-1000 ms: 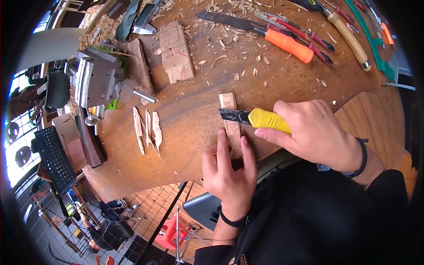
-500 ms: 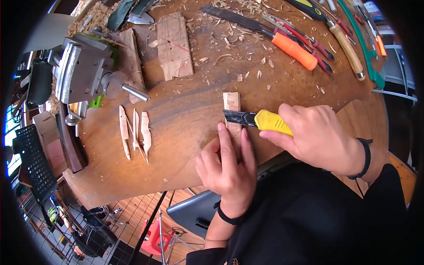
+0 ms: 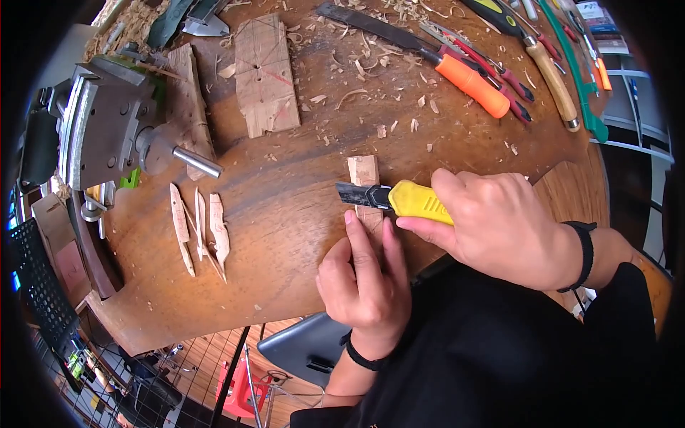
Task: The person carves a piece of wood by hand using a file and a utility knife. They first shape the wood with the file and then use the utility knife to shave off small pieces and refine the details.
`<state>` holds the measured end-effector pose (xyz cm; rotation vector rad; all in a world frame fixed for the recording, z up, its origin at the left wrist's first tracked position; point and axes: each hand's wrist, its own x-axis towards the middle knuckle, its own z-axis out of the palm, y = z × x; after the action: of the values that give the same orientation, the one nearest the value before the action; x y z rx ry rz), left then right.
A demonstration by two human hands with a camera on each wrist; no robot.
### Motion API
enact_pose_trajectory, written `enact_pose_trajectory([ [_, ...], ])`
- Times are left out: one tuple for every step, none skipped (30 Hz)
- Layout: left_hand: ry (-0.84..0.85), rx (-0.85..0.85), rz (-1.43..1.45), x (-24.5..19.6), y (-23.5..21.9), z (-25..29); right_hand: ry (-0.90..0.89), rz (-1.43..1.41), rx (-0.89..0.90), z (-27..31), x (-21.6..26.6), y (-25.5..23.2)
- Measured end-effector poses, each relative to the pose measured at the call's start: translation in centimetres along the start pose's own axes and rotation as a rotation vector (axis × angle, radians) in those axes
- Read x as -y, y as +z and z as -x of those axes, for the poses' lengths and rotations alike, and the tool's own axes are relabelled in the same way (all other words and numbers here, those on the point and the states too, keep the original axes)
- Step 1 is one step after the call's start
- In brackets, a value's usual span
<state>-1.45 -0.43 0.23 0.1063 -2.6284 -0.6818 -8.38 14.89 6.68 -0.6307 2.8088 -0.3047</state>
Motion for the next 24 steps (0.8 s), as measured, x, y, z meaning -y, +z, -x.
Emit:
enact_pose_trajectory([
  [-0.004,-0.001,0.004,0.0,0.0,0.0,0.0,0.001,0.0,0.1,-0.1,-0.1],
  [-0.009,0.001,0.006,0.0,0.0,0.0,0.006,0.008,0.001,0.4,-0.1,-0.1],
  [-0.011,0.004,0.005,0.0,-0.1,0.0,0.01,0.015,0.004,0.6,-0.2,-0.1],
  [-0.028,0.025,0.022,-0.1,-0.3,0.0,0.008,0.014,0.01,0.8,-0.3,-0.3],
  [-0.046,0.046,0.038,-0.2,-0.4,0.0,0.009,0.031,0.03,0.9,-0.5,-0.5],
  [-0.051,0.05,0.037,-0.2,-0.5,0.0,0.012,0.049,0.051,0.8,-0.6,-0.6],
  [-0.049,0.062,0.051,-0.1,-0.6,-0.1,0.014,0.047,0.057,0.7,-0.6,-0.5],
  [-0.045,0.075,0.066,-0.1,-0.6,-0.1,0.003,0.042,0.057,0.5,-0.7,-0.5],
  [-0.046,0.081,0.065,-0.1,-0.6,-0.1,-0.007,0.035,0.056,0.3,-0.7,-0.4],
  [-0.042,0.076,0.071,-0.1,-0.6,-0.1,-0.004,0.032,0.057,0.1,-0.6,-0.3],
  [-0.032,0.069,0.077,0.0,-0.6,-0.2,-0.01,0.02,0.042,-0.1,-0.5,-0.1],
  [-0.021,0.071,0.078,0.0,-0.6,-0.2,-0.014,0.008,0.023,-0.2,-0.3,0.0],
  [-0.025,0.06,0.078,0.0,-0.5,-0.1,-0.006,0.004,0.014,-0.2,-0.3,0.1],
  [-0.026,0.046,0.079,0.0,-0.4,-0.2,-0.011,0.012,0.002,-0.1,-0.3,0.2],
  [-0.01,0.044,0.08,0.0,-0.4,-0.1,-0.016,0.02,-0.01,0.0,-0.3,0.3],
  [-0.009,0.033,0.059,0.0,-0.3,-0.1,-0.01,0.017,-0.022,0.3,-0.3,0.4],
  [-0.013,0.022,0.038,0.0,-0.2,-0.1,-0.007,0.015,-0.041,0.5,-0.3,0.4],
  [-0.008,0.023,0.039,-0.1,-0.2,-0.1,-0.006,0.013,-0.055,0.8,-0.4,0.5],
  [-0.021,0.035,0.039,-0.1,-0.3,-0.1,-0.006,0.011,-0.051,1.1,-0.5,0.4],
  [-0.04,0.047,0.036,-0.2,-0.4,0.0,0.007,0.028,-0.025,1.4,-0.6,0.2],
  [-0.047,0.049,0.031,-0.1,-0.5,0.0,0.02,0.045,-0.002,1.5,-0.7,0.2],
  [-0.03,0.049,0.045,0.0,-0.5,-0.1,0.02,0.04,0.0,1.3,-0.7,0.3],
  [-0.01,0.052,0.06,0.1,-0.5,-0.1,0.005,0.04,-0.013,1.0,-0.9,0.5],
  [-0.008,0.056,0.059,0.1,-0.5,0.0,-0.01,0.04,-0.025,0.8,-1.0,0.6],
])
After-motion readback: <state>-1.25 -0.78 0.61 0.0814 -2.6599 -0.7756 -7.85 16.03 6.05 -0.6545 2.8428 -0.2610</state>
